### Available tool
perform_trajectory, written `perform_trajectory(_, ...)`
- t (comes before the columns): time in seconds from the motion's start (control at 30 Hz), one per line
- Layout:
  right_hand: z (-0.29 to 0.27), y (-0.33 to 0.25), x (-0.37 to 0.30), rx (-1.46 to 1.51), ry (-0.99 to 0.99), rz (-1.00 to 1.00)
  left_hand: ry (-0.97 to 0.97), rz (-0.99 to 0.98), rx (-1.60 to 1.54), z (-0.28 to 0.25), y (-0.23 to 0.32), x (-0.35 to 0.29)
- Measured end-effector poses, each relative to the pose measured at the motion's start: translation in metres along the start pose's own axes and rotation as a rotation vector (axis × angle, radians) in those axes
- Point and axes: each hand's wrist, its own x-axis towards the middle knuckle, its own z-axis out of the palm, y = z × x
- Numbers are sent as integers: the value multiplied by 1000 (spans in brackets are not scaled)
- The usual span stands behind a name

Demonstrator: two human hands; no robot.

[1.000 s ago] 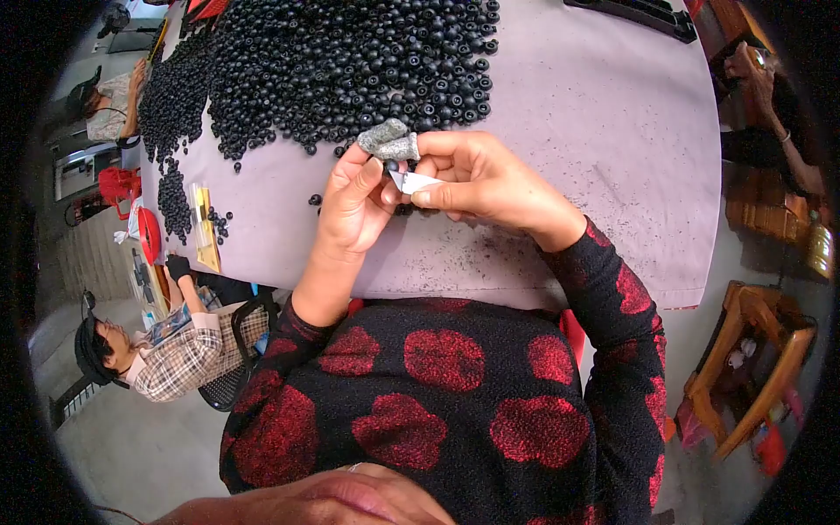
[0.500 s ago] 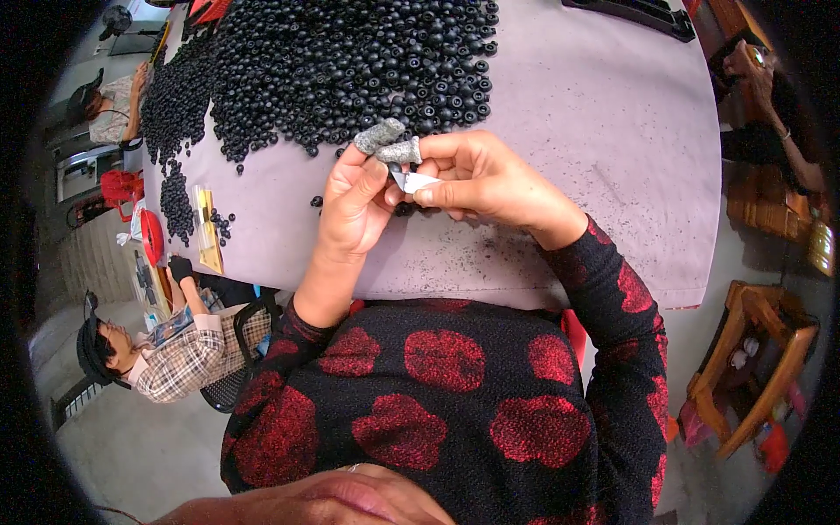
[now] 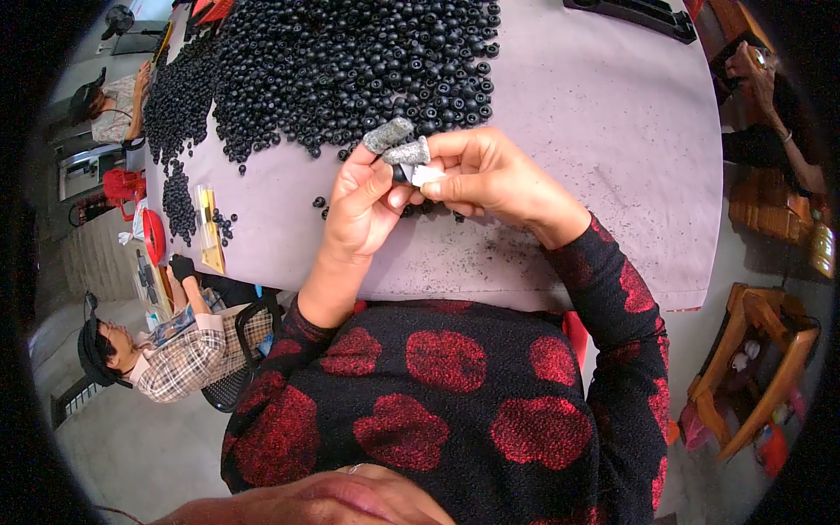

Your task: Sorting small black plastic or rubber rings on a table and checking for defects.

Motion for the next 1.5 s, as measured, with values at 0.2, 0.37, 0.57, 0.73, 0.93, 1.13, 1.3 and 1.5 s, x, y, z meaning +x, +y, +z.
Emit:
perform_trajectory(0.2, 4, -3, -1, -65, 9, 16, 30, 7, 45, -4, 1, 1)
perform_trajectory(0.37, 5, -5, 0, -61, 20, 26, 35, 8, 57, -4, 2, 2)
perform_trajectory(0.57, 0, -3, 1, -90, 11, 64, 13, -1, 111, -3, 10, -6)
perform_trajectory(0.73, 8, -7, 0, -161, 121, 69, 413, 383, 957, -33, 50, -35)
perform_trajectory(0.93, 6, 1, 4, -192, 128, 50, 517, 225, 1330, -76, 51, -71)
perform_trajectory(1.13, 12, -1, 3, -174, 163, 74, 457, 397, 1522, -78, 55, -54)
perform_trajectory(1.3, 10, -4, 3, -191, 168, 86, 318, 438, 1663, -69, 52, -19)
perform_trajectory(1.5, 11, -6, 2, -151, 166, 87, 303, 395, 1709, -73, 50, -12)
